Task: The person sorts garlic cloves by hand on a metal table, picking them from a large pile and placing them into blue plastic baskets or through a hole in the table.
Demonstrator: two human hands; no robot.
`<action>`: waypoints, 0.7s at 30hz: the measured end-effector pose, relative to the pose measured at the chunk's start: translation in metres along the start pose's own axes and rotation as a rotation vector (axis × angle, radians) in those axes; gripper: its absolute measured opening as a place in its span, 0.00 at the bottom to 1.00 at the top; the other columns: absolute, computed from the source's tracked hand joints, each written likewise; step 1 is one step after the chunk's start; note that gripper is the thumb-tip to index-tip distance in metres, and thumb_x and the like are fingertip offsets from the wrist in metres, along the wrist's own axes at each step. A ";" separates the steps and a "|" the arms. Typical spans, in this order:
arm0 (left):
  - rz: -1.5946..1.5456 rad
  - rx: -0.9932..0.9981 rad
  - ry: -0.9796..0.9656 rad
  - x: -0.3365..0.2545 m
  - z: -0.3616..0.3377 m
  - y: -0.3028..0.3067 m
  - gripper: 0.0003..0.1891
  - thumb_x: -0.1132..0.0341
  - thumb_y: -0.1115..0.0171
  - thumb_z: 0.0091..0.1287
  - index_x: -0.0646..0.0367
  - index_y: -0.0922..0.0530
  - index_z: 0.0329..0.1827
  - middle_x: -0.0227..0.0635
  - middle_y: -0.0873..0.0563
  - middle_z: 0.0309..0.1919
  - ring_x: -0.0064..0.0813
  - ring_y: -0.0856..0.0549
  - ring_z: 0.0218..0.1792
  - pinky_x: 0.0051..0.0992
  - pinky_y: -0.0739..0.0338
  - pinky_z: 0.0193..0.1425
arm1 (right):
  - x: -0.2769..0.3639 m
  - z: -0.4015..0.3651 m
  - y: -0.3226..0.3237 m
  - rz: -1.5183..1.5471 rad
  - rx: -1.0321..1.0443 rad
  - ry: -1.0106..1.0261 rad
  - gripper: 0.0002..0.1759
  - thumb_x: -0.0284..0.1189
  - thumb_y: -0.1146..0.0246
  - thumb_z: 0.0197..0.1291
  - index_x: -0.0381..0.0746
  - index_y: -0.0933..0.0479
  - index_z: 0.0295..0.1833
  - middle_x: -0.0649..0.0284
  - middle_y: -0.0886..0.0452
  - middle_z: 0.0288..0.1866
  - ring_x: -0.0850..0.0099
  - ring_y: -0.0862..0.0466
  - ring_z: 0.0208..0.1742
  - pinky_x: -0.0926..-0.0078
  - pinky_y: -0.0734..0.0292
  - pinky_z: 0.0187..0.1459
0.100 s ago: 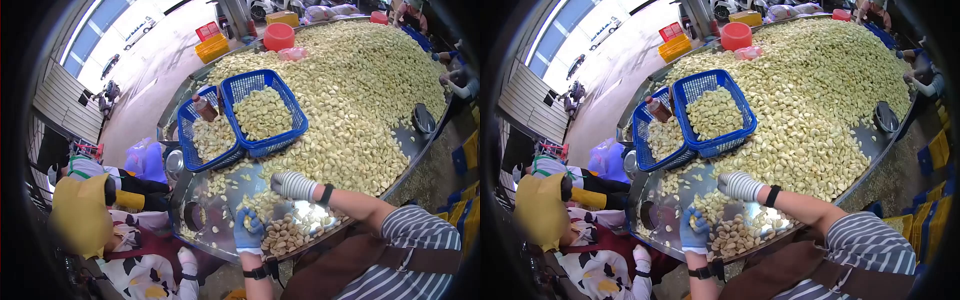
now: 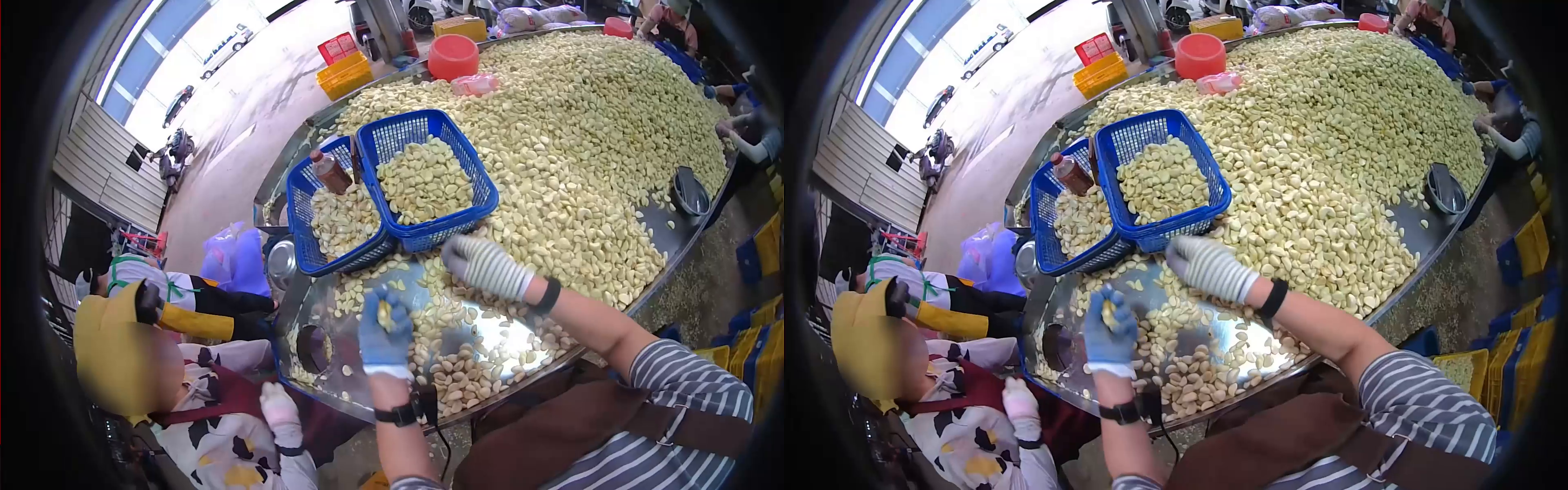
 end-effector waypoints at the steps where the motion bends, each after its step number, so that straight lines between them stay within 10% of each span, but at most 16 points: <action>1: 0.014 -0.047 -0.118 0.001 0.021 -0.025 0.16 0.56 0.46 0.72 0.58 0.26 0.53 0.37 0.19 0.39 0.28 0.19 0.37 0.23 0.20 0.32 | 0.009 0.015 0.019 -0.064 -0.118 0.048 0.15 0.37 0.42 0.61 0.36 0.22 0.43 0.51 0.16 0.36 0.55 0.16 0.38 0.63 0.21 0.43; 3: 0.330 0.175 -0.248 -0.006 0.044 -0.082 0.24 0.53 0.57 0.77 0.62 0.34 0.65 0.41 0.23 0.53 0.34 0.23 0.53 0.37 0.27 0.62 | 0.045 0.041 0.057 -0.297 -0.185 0.183 0.30 0.47 0.41 0.60 0.37 0.28 0.60 0.44 0.24 0.56 0.50 0.23 0.55 0.60 0.29 0.59; 6: 0.893 -0.162 -0.684 -0.022 0.065 -0.105 0.18 0.57 0.52 0.75 0.58 0.25 0.59 0.39 0.20 0.54 0.28 0.20 0.49 0.27 0.26 0.54 | 0.056 0.065 0.084 -0.638 -0.493 0.419 0.33 0.49 0.39 0.58 0.37 0.29 0.61 0.45 0.28 0.62 0.51 0.27 0.62 0.58 0.34 0.64; 10: 1.718 -0.440 -0.516 0.000 0.055 0.030 0.17 0.57 0.41 0.67 0.63 0.19 0.47 0.37 0.14 0.42 0.33 0.16 0.38 0.33 0.23 0.45 | 0.018 -0.017 0.088 -0.003 -0.045 0.061 0.21 0.43 0.43 0.63 0.36 0.22 0.48 0.51 0.17 0.36 0.57 0.17 0.37 0.62 0.21 0.42; 14: 2.173 -0.668 -0.179 0.042 0.016 0.084 0.15 0.61 0.40 0.62 0.58 0.19 0.49 0.50 0.15 0.40 0.47 0.17 0.46 0.36 0.24 0.53 | -0.077 -0.084 0.058 -0.659 0.372 -0.219 0.13 0.35 0.42 0.58 0.36 0.20 0.36 0.53 0.19 0.26 0.54 0.17 0.29 0.57 0.22 0.33; 21: 2.145 -0.677 0.038 0.064 0.026 0.096 0.13 0.69 0.39 0.55 0.64 0.20 0.43 0.55 0.16 0.42 0.53 0.17 0.46 0.40 0.24 0.50 | -0.053 -0.113 -0.035 -0.637 0.602 0.267 0.08 0.27 0.36 0.47 0.38 0.20 0.35 0.54 0.17 0.31 0.54 0.15 0.34 0.59 0.21 0.33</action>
Point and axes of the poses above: each hand's wrist, its own z-axis towards the middle knuckle, its own y-axis out of the back of the hand, x = y × z, the point moved 1 cm from there along z, towards the middle knuckle
